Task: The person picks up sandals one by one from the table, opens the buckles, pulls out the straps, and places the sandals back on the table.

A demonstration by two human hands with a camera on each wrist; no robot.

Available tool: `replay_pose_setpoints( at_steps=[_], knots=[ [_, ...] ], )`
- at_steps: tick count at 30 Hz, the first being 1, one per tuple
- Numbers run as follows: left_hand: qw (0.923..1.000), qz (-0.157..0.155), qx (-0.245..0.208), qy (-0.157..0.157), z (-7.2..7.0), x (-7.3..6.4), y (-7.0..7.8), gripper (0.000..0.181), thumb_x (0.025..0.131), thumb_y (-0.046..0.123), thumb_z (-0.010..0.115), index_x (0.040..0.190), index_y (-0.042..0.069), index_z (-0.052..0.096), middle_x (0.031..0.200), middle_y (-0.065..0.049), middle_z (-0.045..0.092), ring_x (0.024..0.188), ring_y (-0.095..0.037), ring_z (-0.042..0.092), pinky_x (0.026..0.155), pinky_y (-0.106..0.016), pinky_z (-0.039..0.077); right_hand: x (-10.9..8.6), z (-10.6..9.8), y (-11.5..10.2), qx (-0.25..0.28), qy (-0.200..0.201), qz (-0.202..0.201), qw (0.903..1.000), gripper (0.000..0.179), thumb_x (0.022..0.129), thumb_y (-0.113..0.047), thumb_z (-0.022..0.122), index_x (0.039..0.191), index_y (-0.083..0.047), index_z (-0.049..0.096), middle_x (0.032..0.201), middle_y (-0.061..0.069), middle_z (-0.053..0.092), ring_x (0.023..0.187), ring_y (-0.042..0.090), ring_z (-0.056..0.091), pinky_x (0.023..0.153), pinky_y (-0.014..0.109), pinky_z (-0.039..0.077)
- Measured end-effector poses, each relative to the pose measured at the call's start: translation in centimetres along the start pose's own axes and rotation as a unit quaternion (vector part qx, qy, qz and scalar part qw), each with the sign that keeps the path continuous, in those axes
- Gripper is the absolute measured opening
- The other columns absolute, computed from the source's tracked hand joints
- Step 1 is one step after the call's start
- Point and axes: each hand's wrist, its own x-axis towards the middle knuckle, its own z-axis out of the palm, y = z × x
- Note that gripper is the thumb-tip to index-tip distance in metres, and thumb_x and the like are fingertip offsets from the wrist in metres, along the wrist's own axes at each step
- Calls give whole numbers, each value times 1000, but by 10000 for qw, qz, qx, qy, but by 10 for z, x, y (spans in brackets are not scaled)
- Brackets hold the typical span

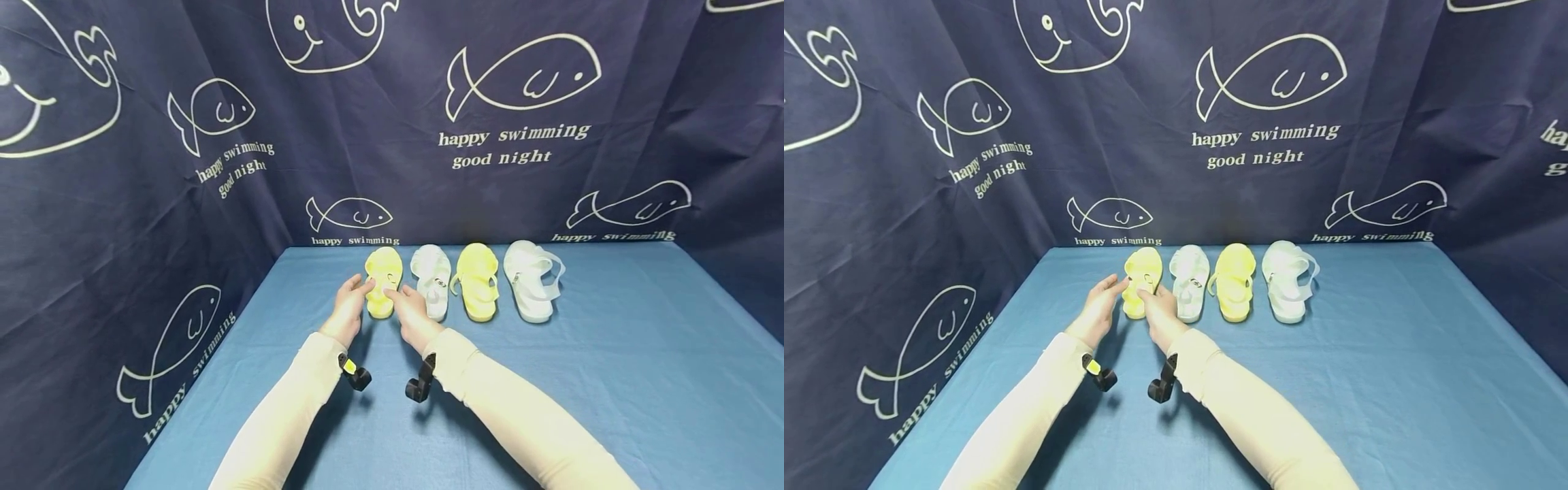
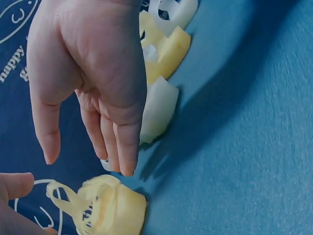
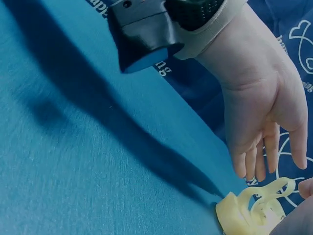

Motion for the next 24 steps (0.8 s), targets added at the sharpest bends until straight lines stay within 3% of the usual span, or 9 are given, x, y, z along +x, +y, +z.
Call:
replay_pose_setpoints(
  at_steps=[6, 13, 15, 16, 19, 20, 21, 24],
  knots=[
    [9994, -316, -116, -86, 0, 7, -9, 68, 97, 24, 59, 150, -2, 26, 156, -20, 27, 144, -35, 28, 119, -46, 25, 7, -1, 4, -43, -96, 259, 9996, 69, 96, -25, 58, 151, 2, 25, 159, 16, 24, 145, 34, 26, 119, 45, 24],
    [9990, -425, -134, -2, -1, 10, -19, 65, 95, 24, 62, 144, -8, 34, 151, -22, 35, 139, -33, 37, 115, -42, 33, 11, 2, 8, 582, -190, 391, 9974, 69, 97, -19, 57, 151, 3, 21, 158, 18, 25, 139, 25, 38, 113, 38, 36],
    [9991, -415, -131, 9, -1, 10, -19, 62, 95, 24, 62, 142, -9, 39, 149, -22, 40, 137, -32, 40, 114, -41, 34, 11, 4, 9, 634, -154, 425, 9970, 66, 97, -19, 57, 151, 2, 24, 155, 16, 32, 114, 19, 57, 103, 30, 45],
    [9991, -405, -129, -1, 0, 10, -19, 60, 95, 24, 62, 141, -9, 40, 148, -22, 41, 136, -32, 41, 114, -41, 35, 10, 5, 9, 632, -152, 439, 9969, 64, 97, -19, 57, 150, 2, 27, 153, 15, 36, 102, 15, 60, 95, 27, 47],
    [9992, -390, -85, -24, 0, 9, -20, 57, 96, 24, 61, 138, -9, 44, 145, -22, 44, 134, -32, 44, 114, -41, 35, 10, 7, 11, 535, -180, 434, 9975, 55, 97, -19, 57, 145, 0, 39, 143, 14, 50, 66, 5, 49, 72, 18, 43],
    [9992, -392, -69, -14, 0, 9, -20, 56, 96, 24, 61, 138, -9, 45, 145, -22, 45, 134, -32, 45, 114, -41, 35, 10, 7, 11, 522, -191, 442, 9975, 53, 97, -19, 57, 144, 0, 42, 139, 13, 53, 60, 5, 43, 68, 18, 40],
    [9993, -380, -44, -10, 0, 8, -20, 55, 96, 23, 61, 137, -9, 45, 144, -22, 46, 133, -32, 45, 114, -41, 35, 10, 7, 11, 528, -216, 456, 9973, 51, 97, -18, 57, 143, 0, 43, 136, 12, 55, 63, 4, 46, 69, 18, 42],
    [9994, -352, -29, -1, 0, 8, -19, 54, 95, 22, 62, 137, -9, 46, 145, -22, 45, 134, -31, 45, 114, -41, 35, 9, 7, 10, 521, -273, 498, 9970, 50, 97, -18, 57, 143, -1, 43, 135, 12, 56, 73, 7, 53, 82, 23, 47]
  ],
)
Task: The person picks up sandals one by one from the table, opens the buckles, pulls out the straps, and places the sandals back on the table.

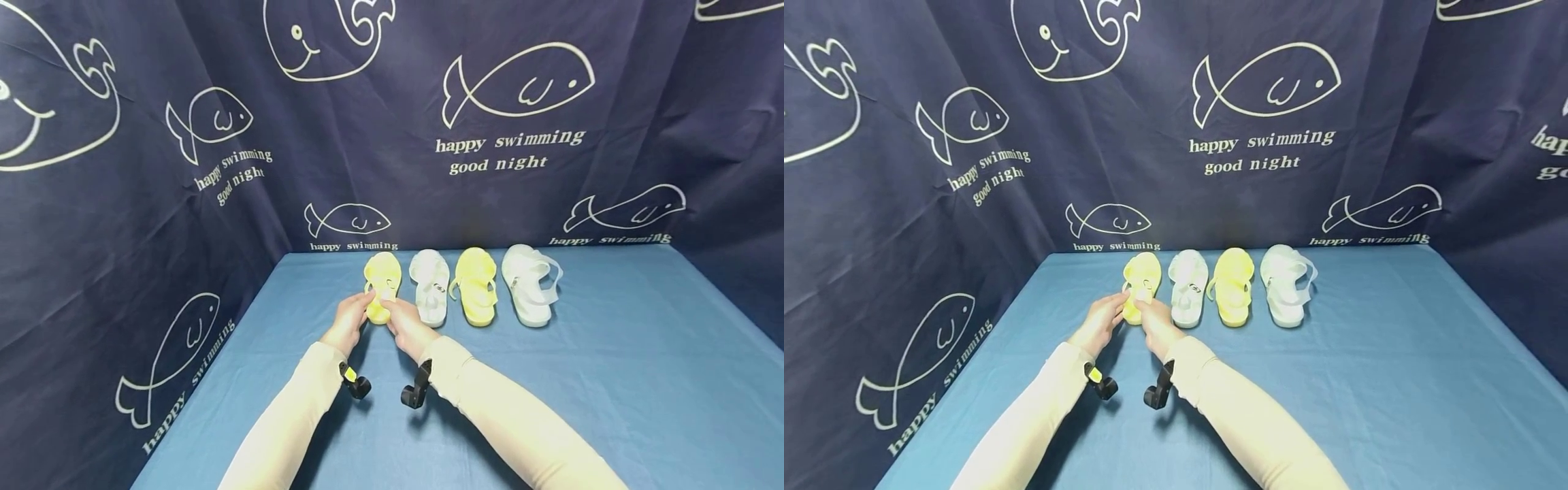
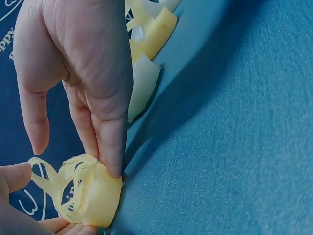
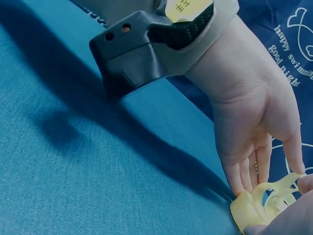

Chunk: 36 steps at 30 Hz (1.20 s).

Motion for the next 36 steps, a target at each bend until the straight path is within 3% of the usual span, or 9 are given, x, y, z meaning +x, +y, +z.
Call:
replay_pose_setpoints(
  at_steps=[3, 5, 7, 20, 27, 36],
  knots=[
    [10000, 42, 37, -40, -1, 0, 0, 55, 96, 23, 61, 138, -9, 45, 146, -22, 44, 135, -32, 44, 114, -42, 35, 0, -1, -1, 104, -180, 2, 9998, 54, 98, -17, 55, 146, 1, 38, 145, 14, 47, 112, 17, 57, 107, 33, 41],
    [9999, 22, 68, -83, -2, -1, 0, 55, 96, 24, 61, 138, -8, 45, 147, -21, 43, 136, -31, 42, 115, -42, 34, 0, -2, -1, 173, -309, 16, 9994, 53, 99, -16, 53, 146, 3, 36, 150, 15, 41, 131, 23, 47, 114, 37, 34],
    [9999, -2, 118, -111, -2, -3, 0, 56, 96, 24, 61, 139, -7, 44, 148, -21, 42, 137, -31, 41, 115, -42, 33, -1, -3, -1, 215, -395, 32, 9990, 51, 99, -15, 52, 145, 4, 37, 152, 16, 38, 140, 25, 38, 117, 39, 31],
    [9989, 201, 307, -279, -8, -14, -4, 53, 97, 24, 60, 139, -5, 46, 148, -20, 42, 138, -33, 39, 115, -44, 34, -14, -4, -2, 208, -429, 27, 9989, 48, 97, -7, 50, 141, 8, 40, 154, 20, 33, 141, 28, 34, 117, 41, 29],
    [9988, 82, 376, -296, -15, -25, -10, 61, 96, 25, 60, 144, -5, 38, 153, -21, 33, 142, -35, 32, 116, -44, 31, -22, -4, 5, 224, -422, 51, 9988, 50, 95, -4, 50, 141, 10, 38, 154, 22, 31, 142, 31, 32, 117, 43, 29],
    [9987, 201, 268, -396, -18, -32, -14, 61, 96, 23, 60, 144, -8, 36, 153, -24, 32, 142, -37, 30, 117, -45, 30, -34, -4, 10, 243, -457, -21, 9987, 53, 93, 0, 46, 144, 11, 34, 154, 22, 31, 142, 32, 31, 118, 44, 26]
  ],
)
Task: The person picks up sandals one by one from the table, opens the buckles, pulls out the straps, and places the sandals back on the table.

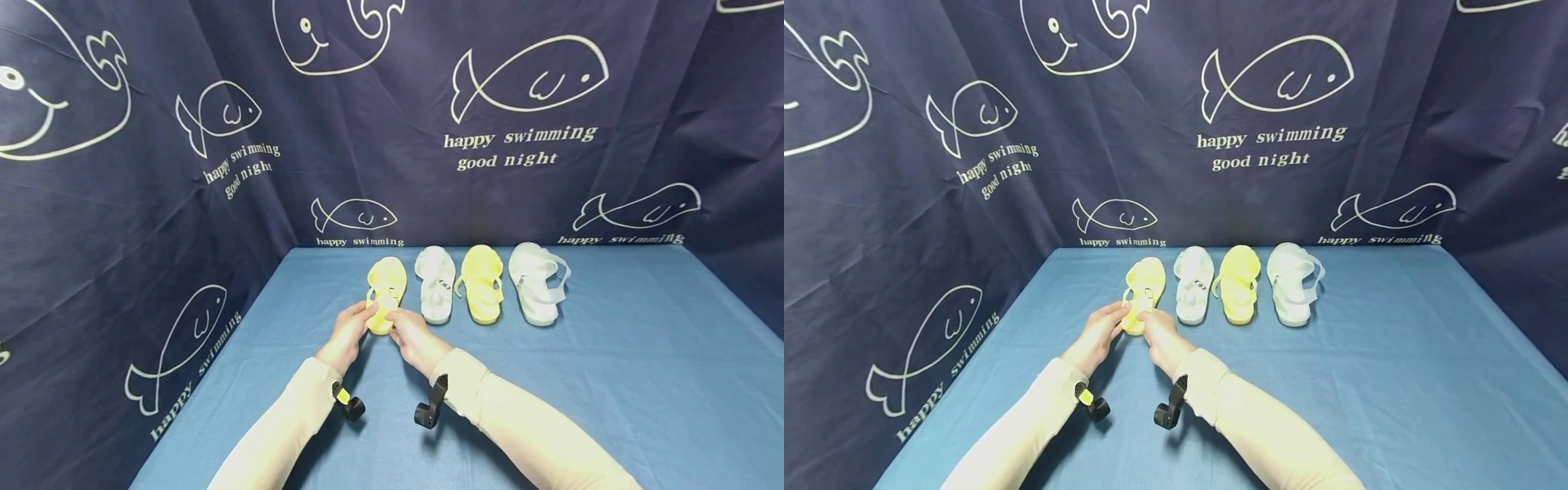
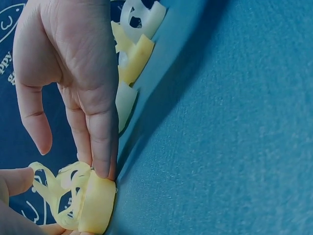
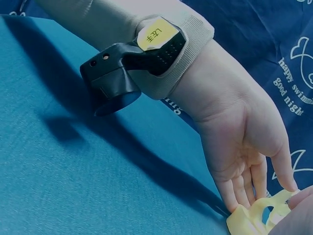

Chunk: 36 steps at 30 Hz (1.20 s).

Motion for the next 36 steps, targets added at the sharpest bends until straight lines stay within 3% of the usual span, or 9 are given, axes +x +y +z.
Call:
replay_pose_setpoints(
  at_steps=[12, 19, 26, 36],
  knots=[
    [9999, -49, -12, 112, -1, -8, -3, 62, 96, 21, 61, 145, -7, 36, 152, -23, 34, 142, -35, 32, 116, -45, 31, -3, 0, 7, -115, 132, -75, 9998, 62, 84, 3, 47, 144, 10, 33, 153, 21, 33, 134, 27, 40, 114, 41, 34],
    [10000, 70, -20, -3, 1, -10, -6, 57, 97, 20, 59, 143, -7, 39, 148, -24, 41, 137, -35, 40, 115, -46, 32, -8, -1, 5, -69, 27, -37, 10000, 58, 85, 6, 42, 142, 13, 34, 152, 24, 34, 138, 32, 35, 117, 45, 28],
    [10000, 41, -6, 34, -1, -14, -9, 64, 96, 21, 61, 145, -9, 32, 152, -26, 33, 141, -37, 33, 116, -47, 30, -13, -1, 7, -115, 112, -78, 9998, 58, 83, 7, 42, 140, 13, 38, 149, 25, 37, 134, 32, 40, 115, 45, 32],
    [9998, 126, 32, -152, -4, -26, -11, 64, 97, 21, 58, 146, -9, 30, 151, -28, 33, 141, -39, 32, 116, -50, 28, -24, -4, 10, -88, 34, -135, 9999, 58, 82, 7, 41, 139, 15, 37, 148, 27, 37, 134, 34, 39, 115, 46, 32]
  ],
)
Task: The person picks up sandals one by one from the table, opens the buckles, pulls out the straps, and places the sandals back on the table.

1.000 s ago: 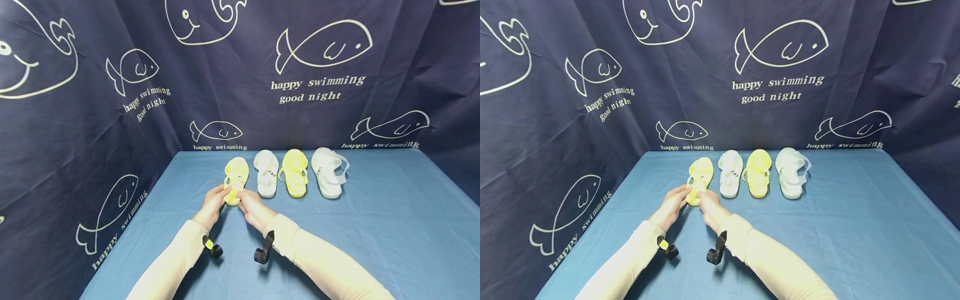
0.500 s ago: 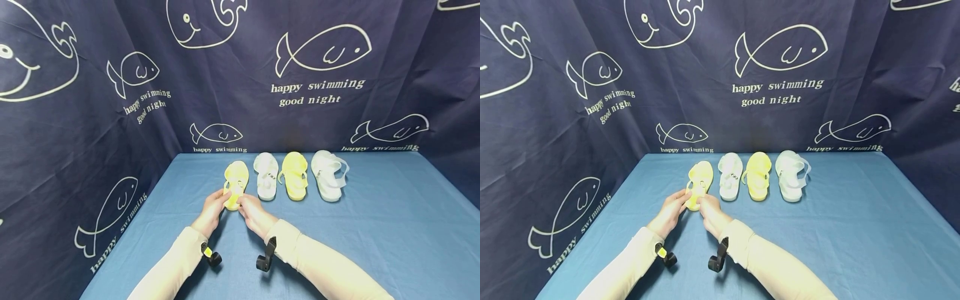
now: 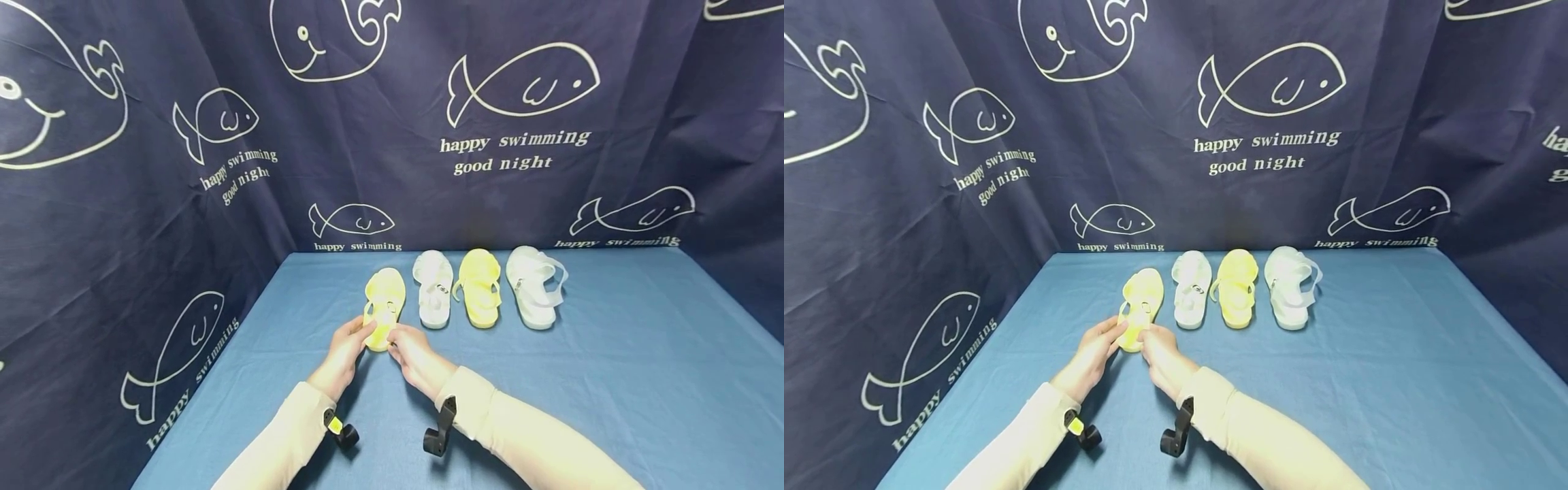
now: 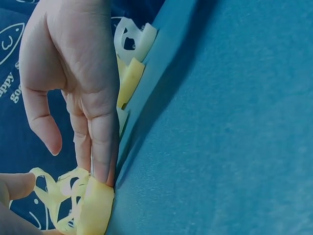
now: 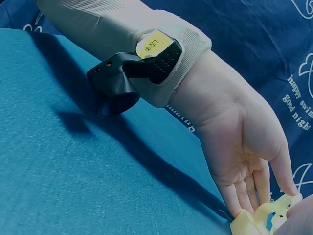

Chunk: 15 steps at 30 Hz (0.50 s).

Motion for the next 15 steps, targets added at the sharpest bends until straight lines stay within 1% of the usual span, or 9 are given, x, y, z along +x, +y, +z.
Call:
replay_pose_setpoints(
  at_steps=[5, 9, 12, 15],
  knots=[
    [10000, 83, -35, 27, -1, -8, -4, 63, 97, 19, 58, 145, -11, 31, 150, -29, 33, 140, -39, 33, 116, -50, 28, -5, -4, 4, -75, -116, -1, 9999, 60, 80, 7, 41, 140, 16, 36, 149, 29, 35, 137, 36, 36, 115, 47, 32],
    [9998, 165, -20, 72, 2, -14, -5, 61, 97, 19, 58, 145, -9, 33, 150, -28, 34, 140, -38, 33, 116, -50, 28, -8, -5, 6, -171, -100, -45, 9998, 59, 80, 7, 41, 139, 16, 37, 149, 29, 35, 135, 35, 38, 113, 47, 34],
    [9997, 206, -49, 85, 2, -16, -5, 60, 97, 19, 58, 144, -9, 34, 150, -28, 35, 140, -38, 34, 116, -51, 28, -10, -5, 7, -226, -73, -61, 9997, 58, 80, 7, 41, 138, 15, 40, 148, 29, 37, 132, 34, 40, 112, 47, 36],
    [9997, 223, -100, 79, 1, -17, -6, 59, 97, 17, 57, 144, -9, 34, 149, -28, 36, 140, -38, 35, 116, -51, 27, -11, -6, 8, -241, -110, -40, 9996, 59, 80, 7, 40, 139, 14, 40, 149, 28, 36, 133, 34, 39, 112, 47, 36]
  ],
)
